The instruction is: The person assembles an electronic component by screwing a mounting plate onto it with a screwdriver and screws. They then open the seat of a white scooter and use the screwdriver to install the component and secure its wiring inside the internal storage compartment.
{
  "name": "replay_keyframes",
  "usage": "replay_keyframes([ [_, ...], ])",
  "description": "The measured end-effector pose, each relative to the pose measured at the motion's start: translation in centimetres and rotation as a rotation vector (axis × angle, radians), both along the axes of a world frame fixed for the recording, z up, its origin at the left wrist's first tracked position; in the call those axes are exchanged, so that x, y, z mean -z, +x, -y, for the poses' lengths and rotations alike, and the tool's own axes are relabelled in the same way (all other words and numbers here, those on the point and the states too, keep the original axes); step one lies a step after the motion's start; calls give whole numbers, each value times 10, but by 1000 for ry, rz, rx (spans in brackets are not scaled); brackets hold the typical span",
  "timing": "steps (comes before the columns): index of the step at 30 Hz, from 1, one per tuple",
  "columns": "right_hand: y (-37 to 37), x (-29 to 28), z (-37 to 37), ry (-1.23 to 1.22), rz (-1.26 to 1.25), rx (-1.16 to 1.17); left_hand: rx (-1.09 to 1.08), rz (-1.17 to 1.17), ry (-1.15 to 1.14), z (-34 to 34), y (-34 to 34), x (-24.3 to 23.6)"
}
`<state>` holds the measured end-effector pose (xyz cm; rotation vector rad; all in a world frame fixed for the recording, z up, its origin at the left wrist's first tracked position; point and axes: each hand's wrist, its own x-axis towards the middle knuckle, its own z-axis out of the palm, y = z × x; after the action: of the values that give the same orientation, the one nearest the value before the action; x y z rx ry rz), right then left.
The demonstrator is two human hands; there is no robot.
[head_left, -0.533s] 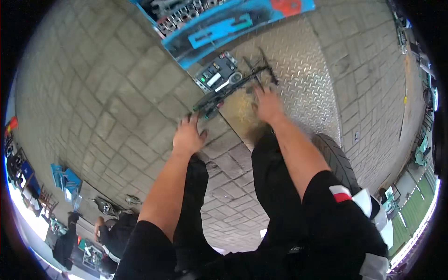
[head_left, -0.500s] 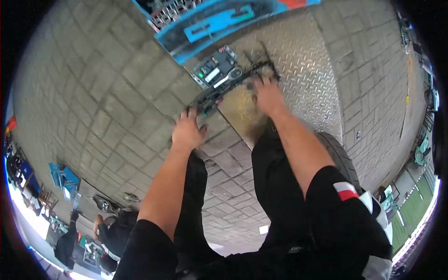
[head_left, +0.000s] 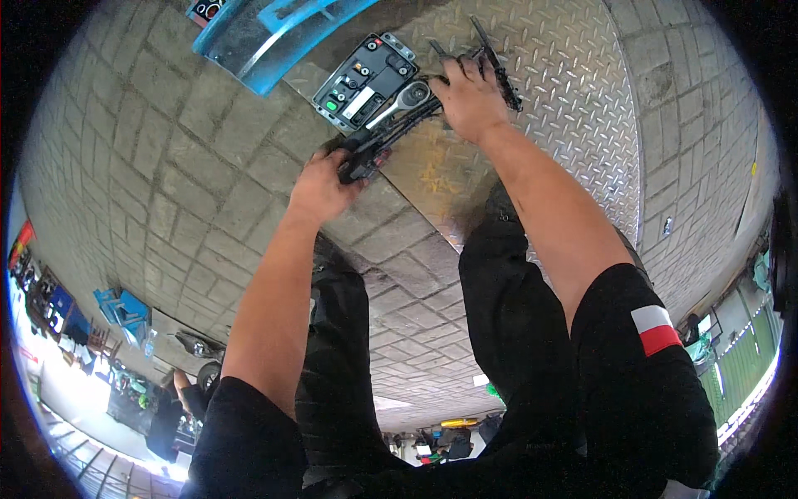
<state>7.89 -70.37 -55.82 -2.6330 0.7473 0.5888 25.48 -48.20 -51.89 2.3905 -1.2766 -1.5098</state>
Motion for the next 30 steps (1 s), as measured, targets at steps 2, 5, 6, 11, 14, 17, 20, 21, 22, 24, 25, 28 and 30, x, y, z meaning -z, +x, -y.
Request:
replay_keyframes([
  [2, -3, 2, 5, -18, -34, -85, -1, -28, 26, 9, -3, -3],
  [5, -9, 4, 5, -19, -58, -159, -40, -34, 23, 6, -3, -1],
  [6, -10, 4, 5, -15, -53, -160, -73, -20, -13, 3, -2, 0],
  [11, -33, 6, -3, 12, -115, -263, 94, 178, -28, -9, -13, 1],
  [14, -42, 10, -9, 93, -112, -227, 126, 250, -48, -17, -20, -3],
  [17, -50, 12, -10, 86, -141, -291, 147, 275, -35, -24, -22, -6],
  [20, -65, 10, -8, 120, -116, -391, 215, 233, -6, -28, -23, -14],
  [21, -72, 8, -9, 122, -121, -394, 275, 199, 24, -29, -24, -18],
  [22, -77, 8, -10, 172, -123, -401, 270, 200, 28, -37, -25, -20],
  [24, -85, 6, -13, 224, -124, -415, 308, 212, -162, -55, -29, -25],
  [25, -89, 5, -14, 237, -145, -398, 302, 211, -160, -61, -33, -30],
  [28, -97, 3, -15, 226, -212, -384, 272, 117, -60, -79, -48, -51],
  [30, -98, -3, -19, 204, -254, -390, 191, 86, -46, -89, -63, -74],
])
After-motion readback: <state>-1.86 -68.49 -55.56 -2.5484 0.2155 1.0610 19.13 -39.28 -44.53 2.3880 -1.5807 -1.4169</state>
